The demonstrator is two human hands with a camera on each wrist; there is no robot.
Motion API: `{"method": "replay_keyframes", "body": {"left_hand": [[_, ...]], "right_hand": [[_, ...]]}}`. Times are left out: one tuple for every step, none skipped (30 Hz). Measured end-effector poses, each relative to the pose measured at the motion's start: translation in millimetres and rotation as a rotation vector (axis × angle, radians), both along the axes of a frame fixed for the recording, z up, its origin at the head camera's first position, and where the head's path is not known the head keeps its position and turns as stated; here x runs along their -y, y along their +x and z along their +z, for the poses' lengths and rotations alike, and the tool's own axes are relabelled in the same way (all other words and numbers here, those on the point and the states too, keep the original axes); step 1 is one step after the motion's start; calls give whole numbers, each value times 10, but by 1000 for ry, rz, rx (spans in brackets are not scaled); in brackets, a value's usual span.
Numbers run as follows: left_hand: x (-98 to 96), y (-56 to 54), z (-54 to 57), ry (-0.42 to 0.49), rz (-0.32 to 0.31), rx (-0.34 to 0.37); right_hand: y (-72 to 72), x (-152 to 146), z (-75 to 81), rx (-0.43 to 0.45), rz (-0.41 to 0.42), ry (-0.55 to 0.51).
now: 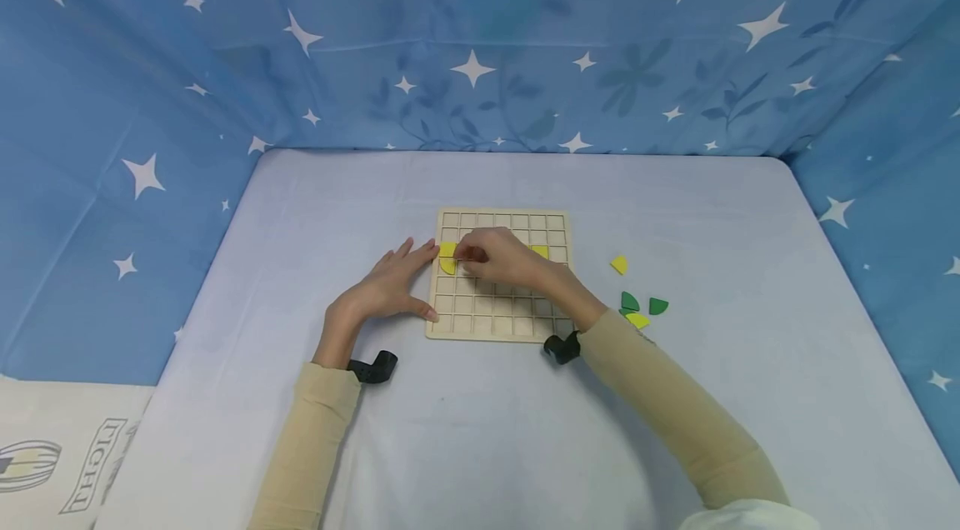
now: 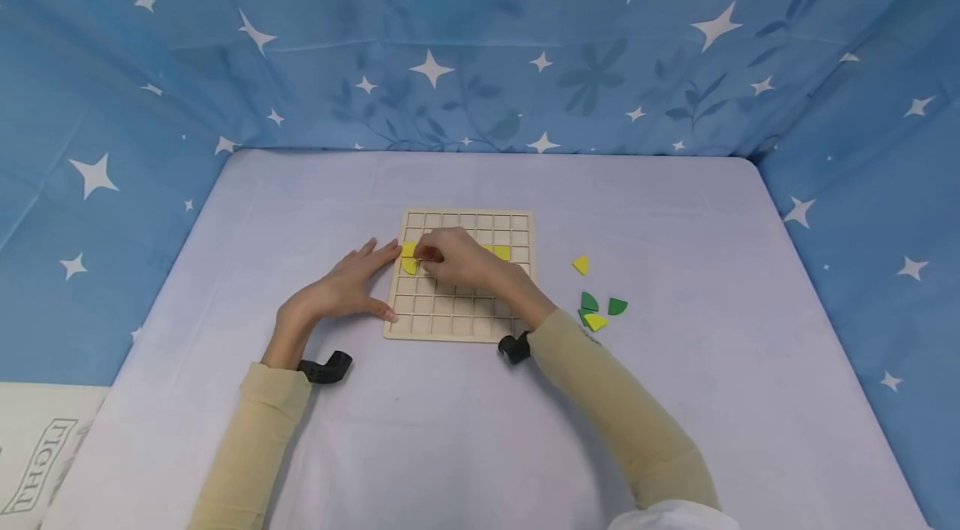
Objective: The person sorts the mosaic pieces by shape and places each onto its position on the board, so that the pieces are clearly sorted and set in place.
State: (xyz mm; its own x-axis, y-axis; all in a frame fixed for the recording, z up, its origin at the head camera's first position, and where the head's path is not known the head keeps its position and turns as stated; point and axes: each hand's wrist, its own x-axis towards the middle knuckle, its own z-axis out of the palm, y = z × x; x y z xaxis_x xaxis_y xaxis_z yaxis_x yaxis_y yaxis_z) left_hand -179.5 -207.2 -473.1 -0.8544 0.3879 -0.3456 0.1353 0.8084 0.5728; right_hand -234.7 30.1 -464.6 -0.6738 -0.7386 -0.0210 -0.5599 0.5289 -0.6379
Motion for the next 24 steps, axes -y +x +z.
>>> {"method": "replay_keyframes", "body": {"left_hand": [[1,4,2,0,2,3],[1,6,4,1,3,4],[0,6,3,2,4,4],[0,9,6,2,6,5],[-1,9,7,2,6,4],[-2,10,9,2,7,5],[-4,11,11,2,9,5],[-5,11,12,1,10,5],[-5,11,10,0,12,5],[-7,13,12,1,13,5],[-8,12,8,1,15,3],[-10,14,11,2,18,4],[-12,13,8,3,19,3],[-13,12,3,3,20,2],[-15,10,-1,4,19,0],[-17,8,-5,4,19,-1],[-19,7,-8,4,21,-1],[-21,6,-9,4,21,0],[-23,4,-13,4,21,0],[-24,1,-15,4,21,-1],[-25,-1,-16,3,22,-2],[-25,-4,-17,3,22,-3],[-26,-4,-16,3,23,-4],[-27,-4,-15,3,23,-4]], "right_hand": [[10,-22,4,-1,-4,-3],[19,-44,8,-1,-9,-4],[30,-66,16,1,-15,-6],[40,-92,21,1,-21,-5],[51,-121,26,1,-27,-3],[63,-150,33,-2,-31,-1],[74,-180,41,-3,-36,-2],[86,-212,48,-7,-39,-4],[101,-247,56,-14,-44,-4],[116,-281,63,-18,-48,-8],[129,-314,67,-21,-55,-13],[141,-348,71,-26,-61,-18],[152,-385,73,-26,-68,-24],[163,-424,72,-30,-76,-25],[176,-460,76,-30,-87,-24],[188,-494,81,-26,-100,-21],[198,-533,81,-26,-111,-13],[210,-574,85,-26,-120,-9],[222,-617,90,-25,-129,-4],[234,-660,96,-27,-137,1],[246,-701,104,-26,-144,3],[254,-746,105,-30,-147,5],[263,-789,108,-37,-148,3],[274,-832,113,-43,-151,-2]]}}
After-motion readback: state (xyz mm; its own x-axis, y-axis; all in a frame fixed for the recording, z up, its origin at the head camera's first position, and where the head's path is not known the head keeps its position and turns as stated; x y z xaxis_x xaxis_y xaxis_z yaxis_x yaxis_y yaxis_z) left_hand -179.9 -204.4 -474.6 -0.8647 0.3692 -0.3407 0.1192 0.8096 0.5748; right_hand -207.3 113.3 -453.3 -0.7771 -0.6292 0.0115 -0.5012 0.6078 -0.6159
